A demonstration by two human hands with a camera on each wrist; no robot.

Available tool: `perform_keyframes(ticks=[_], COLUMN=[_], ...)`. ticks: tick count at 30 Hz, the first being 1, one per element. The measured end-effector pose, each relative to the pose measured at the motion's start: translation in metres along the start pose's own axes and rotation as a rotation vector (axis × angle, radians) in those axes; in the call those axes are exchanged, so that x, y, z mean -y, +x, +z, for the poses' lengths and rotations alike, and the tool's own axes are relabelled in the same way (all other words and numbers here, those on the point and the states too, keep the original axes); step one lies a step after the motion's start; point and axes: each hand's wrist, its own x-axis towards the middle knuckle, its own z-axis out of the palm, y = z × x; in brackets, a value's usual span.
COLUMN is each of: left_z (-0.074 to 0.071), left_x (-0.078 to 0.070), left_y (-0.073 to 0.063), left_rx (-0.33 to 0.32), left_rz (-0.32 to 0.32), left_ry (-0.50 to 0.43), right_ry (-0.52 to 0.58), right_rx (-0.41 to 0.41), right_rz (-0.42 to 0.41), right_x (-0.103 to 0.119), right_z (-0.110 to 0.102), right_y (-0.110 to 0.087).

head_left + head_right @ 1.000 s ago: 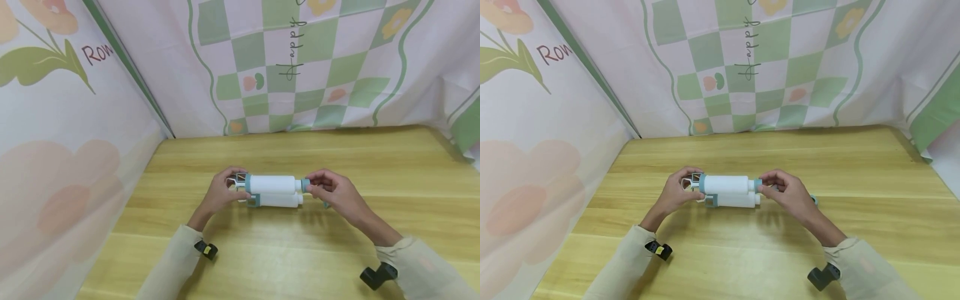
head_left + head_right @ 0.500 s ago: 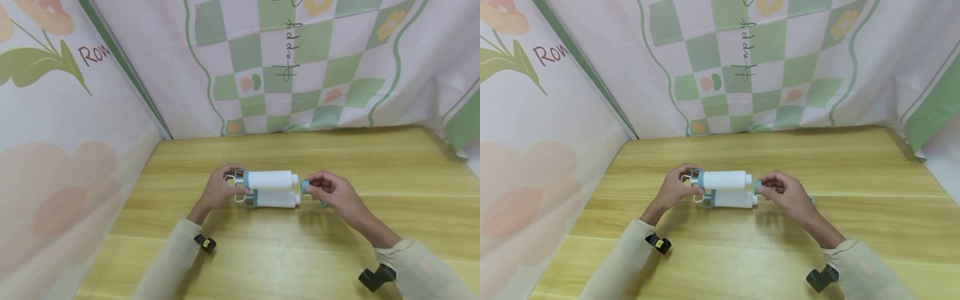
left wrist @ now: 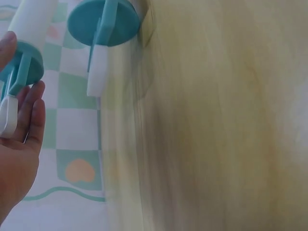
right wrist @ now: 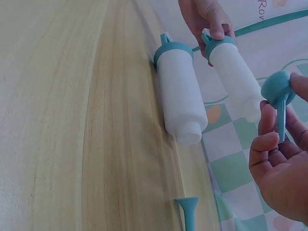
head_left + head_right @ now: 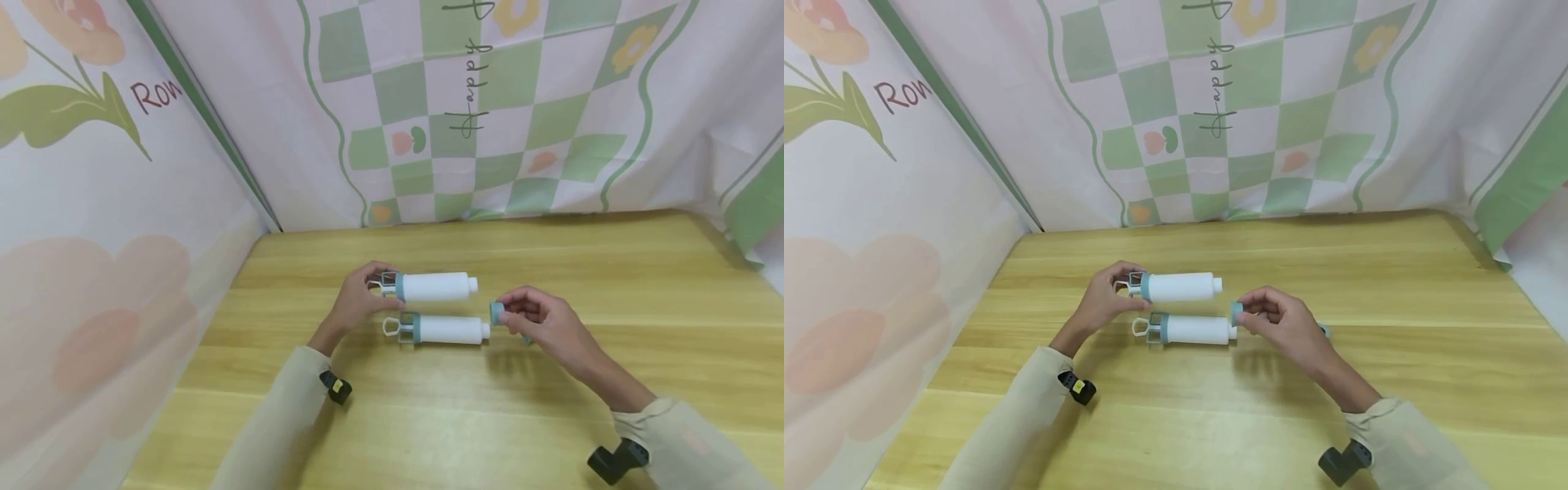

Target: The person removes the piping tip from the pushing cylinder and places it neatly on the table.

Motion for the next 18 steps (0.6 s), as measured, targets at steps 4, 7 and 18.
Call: perform_keyframes(ticks=[4,7,18], left_z=[0.001,0.001,0.005], left_x=[0.003,0.005,0.008], left_y=[0.006,0.009,0.021], left_rx=[-0.002,0.003,0.005], left_rz=[-0.027,-0.037,-0.080], left_ry=[-0.006,-0.020,-0.054], right_ry=[0.007,0.005,0.003], right_rx=[0.002,0.002,0.000], right_rz=[-0.004,-0.002,0.019], right_x=[0.001,0.001,-0.003], right_z=[-0.001,-0.001,0.000], right_y=[0.000,-0.001,-0.001])
